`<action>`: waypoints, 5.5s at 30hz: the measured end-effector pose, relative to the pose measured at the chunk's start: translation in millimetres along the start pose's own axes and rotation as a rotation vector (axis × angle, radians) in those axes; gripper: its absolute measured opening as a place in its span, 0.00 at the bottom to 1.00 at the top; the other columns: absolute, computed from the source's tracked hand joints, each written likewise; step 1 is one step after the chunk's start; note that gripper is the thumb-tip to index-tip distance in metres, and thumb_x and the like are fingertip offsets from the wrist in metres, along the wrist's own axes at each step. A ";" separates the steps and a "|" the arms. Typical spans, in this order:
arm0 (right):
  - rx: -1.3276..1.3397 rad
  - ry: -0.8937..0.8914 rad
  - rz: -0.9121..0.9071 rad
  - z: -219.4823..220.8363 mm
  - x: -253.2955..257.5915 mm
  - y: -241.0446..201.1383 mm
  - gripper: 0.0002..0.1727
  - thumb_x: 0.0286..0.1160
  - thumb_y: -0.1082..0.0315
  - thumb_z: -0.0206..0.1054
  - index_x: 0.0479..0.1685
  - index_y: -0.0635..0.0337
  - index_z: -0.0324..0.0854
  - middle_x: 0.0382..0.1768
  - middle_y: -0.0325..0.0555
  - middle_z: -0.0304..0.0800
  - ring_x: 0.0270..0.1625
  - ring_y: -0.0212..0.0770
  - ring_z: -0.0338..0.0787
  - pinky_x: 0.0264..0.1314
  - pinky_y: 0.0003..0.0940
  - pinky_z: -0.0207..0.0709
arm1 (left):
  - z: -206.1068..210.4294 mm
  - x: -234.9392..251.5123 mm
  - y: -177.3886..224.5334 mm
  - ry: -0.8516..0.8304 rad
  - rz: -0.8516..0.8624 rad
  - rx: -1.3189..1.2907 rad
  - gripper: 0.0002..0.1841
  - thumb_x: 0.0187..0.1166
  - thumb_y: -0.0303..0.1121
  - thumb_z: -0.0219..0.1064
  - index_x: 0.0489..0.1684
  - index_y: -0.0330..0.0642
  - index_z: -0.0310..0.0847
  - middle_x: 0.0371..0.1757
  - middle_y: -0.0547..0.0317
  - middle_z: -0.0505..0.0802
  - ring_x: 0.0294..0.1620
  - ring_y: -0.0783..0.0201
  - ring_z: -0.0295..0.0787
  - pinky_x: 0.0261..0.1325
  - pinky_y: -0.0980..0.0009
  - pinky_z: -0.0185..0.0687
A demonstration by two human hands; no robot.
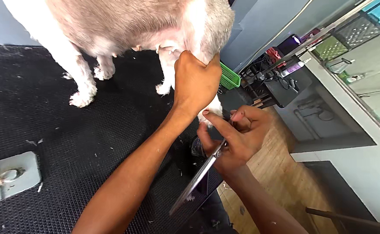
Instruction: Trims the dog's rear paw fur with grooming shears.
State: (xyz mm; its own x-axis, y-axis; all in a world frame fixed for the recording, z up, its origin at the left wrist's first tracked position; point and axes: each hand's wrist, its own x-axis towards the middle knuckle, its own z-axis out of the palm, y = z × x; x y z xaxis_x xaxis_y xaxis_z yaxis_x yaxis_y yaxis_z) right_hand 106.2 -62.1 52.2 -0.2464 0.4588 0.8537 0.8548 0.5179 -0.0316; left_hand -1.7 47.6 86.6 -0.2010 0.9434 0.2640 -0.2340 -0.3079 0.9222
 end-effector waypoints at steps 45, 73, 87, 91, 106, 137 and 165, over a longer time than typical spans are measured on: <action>0.542 -0.179 0.112 -7.9 17.8 23.8 0.12 0.71 0.80 0.73 0.53 0.70 0.91 0.61 0.57 0.88 0.50 0.34 0.90 0.54 0.25 0.87 | -3.4 8.1 1.0 -0.001 0.011 -0.241 0.03 0.79 0.26 0.67 0.36 0.42 0.78 0.18 0.64 0.84 0.15 0.69 0.80 0.22 0.72 0.82; 0.511 -0.220 0.398 -28.8 42.7 15.0 0.14 0.70 0.66 0.79 0.50 0.64 0.89 0.39 0.38 0.88 0.26 0.25 0.78 0.21 0.16 0.70 | -4.6 7.3 4.1 0.083 0.023 -0.151 0.03 0.75 0.26 0.70 0.36 0.43 0.81 0.23 0.65 0.87 0.19 0.71 0.83 0.26 0.73 0.83; 0.449 -0.221 0.623 -38.8 63.2 -2.9 0.13 0.87 0.67 0.62 0.65 0.59 0.76 0.29 0.33 0.79 0.25 0.27 0.77 0.25 0.20 0.73 | -1.1 8.0 -5.5 0.122 -0.009 -0.080 0.04 0.72 0.27 0.71 0.35 0.44 0.80 0.25 0.66 0.88 0.24 0.73 0.87 0.31 0.72 0.85; 0.356 -0.586 0.726 -68.5 33.6 -9.8 0.45 0.70 0.68 0.56 0.94 0.45 0.44 0.52 0.36 0.76 0.46 0.33 0.84 0.36 0.30 0.83 | 2.0 5.0 -5.9 0.111 -0.012 -0.081 0.05 0.72 0.27 0.70 0.34 0.45 0.78 0.23 0.67 0.86 0.21 0.73 0.84 0.27 0.73 0.83; -0.235 -0.731 0.412 -83.8 -47.9 -8.8 0.41 0.68 0.51 0.63 0.90 0.41 0.66 0.44 0.37 0.84 0.24 0.30 0.80 0.19 0.33 0.75 | 3.6 0.3 -3.5 0.108 0.025 -0.052 0.06 0.71 0.27 0.71 0.36 0.45 0.79 0.25 0.68 0.88 0.25 0.76 0.86 0.31 0.75 0.84; -0.298 -0.549 0.402 -65.2 -76.3 -25.7 0.36 0.67 0.55 0.63 0.83 0.45 0.77 0.31 0.34 0.85 0.19 0.31 0.78 0.14 0.33 0.67 | -1.0 4.9 -2.7 0.152 0.056 0.004 0.05 0.69 0.27 0.70 0.32 0.47 0.78 0.24 0.69 0.86 0.25 0.76 0.86 0.30 0.73 0.82; -0.166 -0.511 0.453 -57.6 -73.3 -26.9 0.38 0.68 0.53 0.65 0.85 0.51 0.73 0.34 0.34 0.87 0.23 0.27 0.79 0.19 0.30 0.74 | -1.1 4.8 -1.8 0.190 0.074 0.081 0.07 0.67 0.29 0.72 0.30 0.48 0.77 0.25 0.70 0.87 0.32 0.78 0.88 0.38 0.73 0.83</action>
State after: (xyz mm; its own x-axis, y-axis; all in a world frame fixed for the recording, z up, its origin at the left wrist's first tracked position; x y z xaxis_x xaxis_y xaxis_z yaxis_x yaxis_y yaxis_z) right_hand 127.6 -151.2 20.4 0.0014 0.9064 0.4225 0.9724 0.0974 -0.2121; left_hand -3.3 52.6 85.9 -0.3920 0.8762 0.2806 -0.1361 -0.3568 0.9242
